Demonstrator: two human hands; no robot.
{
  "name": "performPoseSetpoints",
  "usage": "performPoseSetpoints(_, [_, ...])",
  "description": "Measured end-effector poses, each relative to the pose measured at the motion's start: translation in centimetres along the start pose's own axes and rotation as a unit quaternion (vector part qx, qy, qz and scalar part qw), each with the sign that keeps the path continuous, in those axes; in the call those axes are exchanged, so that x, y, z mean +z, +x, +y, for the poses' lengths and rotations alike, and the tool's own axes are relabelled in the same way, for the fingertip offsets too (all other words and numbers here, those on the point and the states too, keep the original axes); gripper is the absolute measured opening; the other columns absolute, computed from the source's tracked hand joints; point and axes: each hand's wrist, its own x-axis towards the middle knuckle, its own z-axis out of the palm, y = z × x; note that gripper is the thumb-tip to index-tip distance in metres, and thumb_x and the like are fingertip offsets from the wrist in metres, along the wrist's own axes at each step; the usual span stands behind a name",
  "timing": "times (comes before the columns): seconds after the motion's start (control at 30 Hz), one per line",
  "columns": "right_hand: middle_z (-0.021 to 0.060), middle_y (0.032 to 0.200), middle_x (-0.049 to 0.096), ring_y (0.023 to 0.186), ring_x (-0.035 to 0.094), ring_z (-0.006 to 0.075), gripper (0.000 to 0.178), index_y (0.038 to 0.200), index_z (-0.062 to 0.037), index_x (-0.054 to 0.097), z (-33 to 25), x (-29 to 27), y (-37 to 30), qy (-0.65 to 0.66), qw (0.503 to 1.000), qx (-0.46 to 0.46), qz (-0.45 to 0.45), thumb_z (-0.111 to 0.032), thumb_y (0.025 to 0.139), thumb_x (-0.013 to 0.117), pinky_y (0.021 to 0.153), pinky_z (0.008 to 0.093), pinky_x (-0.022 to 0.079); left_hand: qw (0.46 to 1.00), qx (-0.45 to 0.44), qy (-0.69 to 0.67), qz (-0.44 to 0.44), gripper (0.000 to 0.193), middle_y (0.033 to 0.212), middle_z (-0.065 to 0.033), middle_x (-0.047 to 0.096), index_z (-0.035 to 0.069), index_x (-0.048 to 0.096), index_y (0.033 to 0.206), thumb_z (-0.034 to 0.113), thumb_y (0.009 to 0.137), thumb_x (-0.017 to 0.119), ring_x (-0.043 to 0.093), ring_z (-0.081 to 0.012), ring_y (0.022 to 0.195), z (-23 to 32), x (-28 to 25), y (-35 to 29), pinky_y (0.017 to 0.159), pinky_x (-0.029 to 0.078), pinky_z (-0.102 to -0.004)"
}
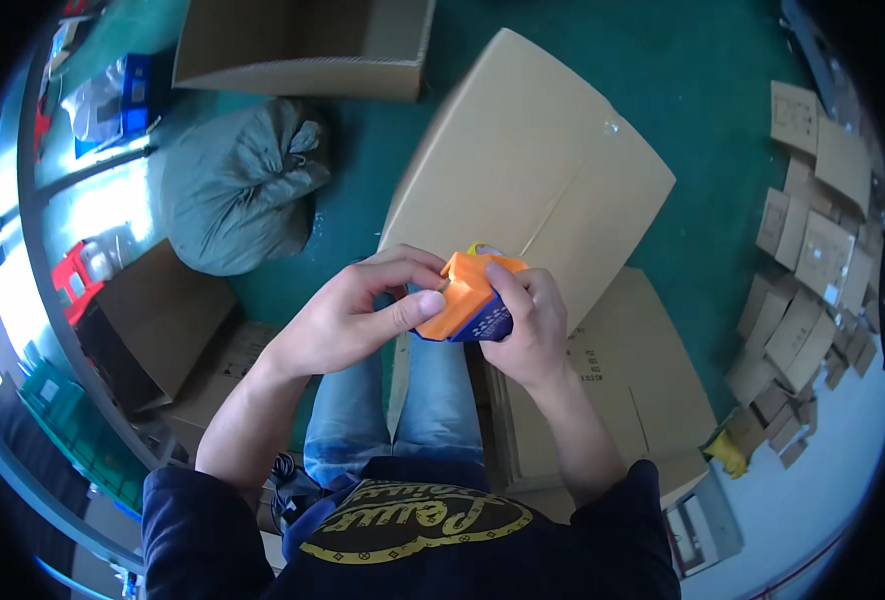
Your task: Packaging small products into individual boxes and then into larger shipping cartons, including weighing and taping.
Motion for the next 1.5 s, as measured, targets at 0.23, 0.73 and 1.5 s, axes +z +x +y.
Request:
performPoseSetpoints(0.23, [0.0175, 0.110, 0.059, 0.093, 0.061, 0.0394, 0.084, 0.138, -0.0093, 0.040, -5.3, 3.8, -2.3, 0.042, 0.994, 0.028, -0.097, -0.004, 0.065, 0.082, 0.079, 0.0451, 0.051, 0.981, -0.062, -0.182, -0.008, 0.044, 0.111, -0.0097, 0.064, -0.005, 0.067, 0.107, 0.038, 0.099, 0.056, 0.058, -0.0153, 0.096, -6.0, -2.9, -7.2, 0.087, 0.046, -0.0292])
performPoseSetpoints(0.73, [0.0182, 0.100, 0.059, 0.085, 0.060, 0.0360, 0.083, 0.138, -0.0038, 0.039, -8.0, 6.7, -6.0, 0.049, 0.989, 0.040, -0.135, -0.002, 0.065, 0.079, 0.074, 0.0426, 0.050, 0.922, -0.142, -0.352, -0.073, 0.021, 0.093, -0.0007, 0.066, 0.004, 0.063, 0.110, 0.021, 0.097, 0.063, 0.061, -0.0064, 0.087, -11.5, -2.7, -10.2, 0.077, 0.051, -0.0240])
performPoseSetpoints(1.5, [0.0144, 0.098, 0.061, 0.085, 0.061, 0.0338, 0.082, 0.140, -0.0111, 0.042, -2.3, 3.9, -10.0, 0.008, 0.991, 0.071, -0.110, -0.001, 0.066, 0.078, 0.074, 0.0428, 0.051, 0.989, -0.150, 0.008, -0.007, 0.024, 0.091, -0.0089, 0.072, -0.001, 0.067, 0.109, 0.017, 0.093, 0.066, 0.068, -0.0149, 0.083, -10.4, 1.1, -6.1, 0.076, 0.054, -0.0293])
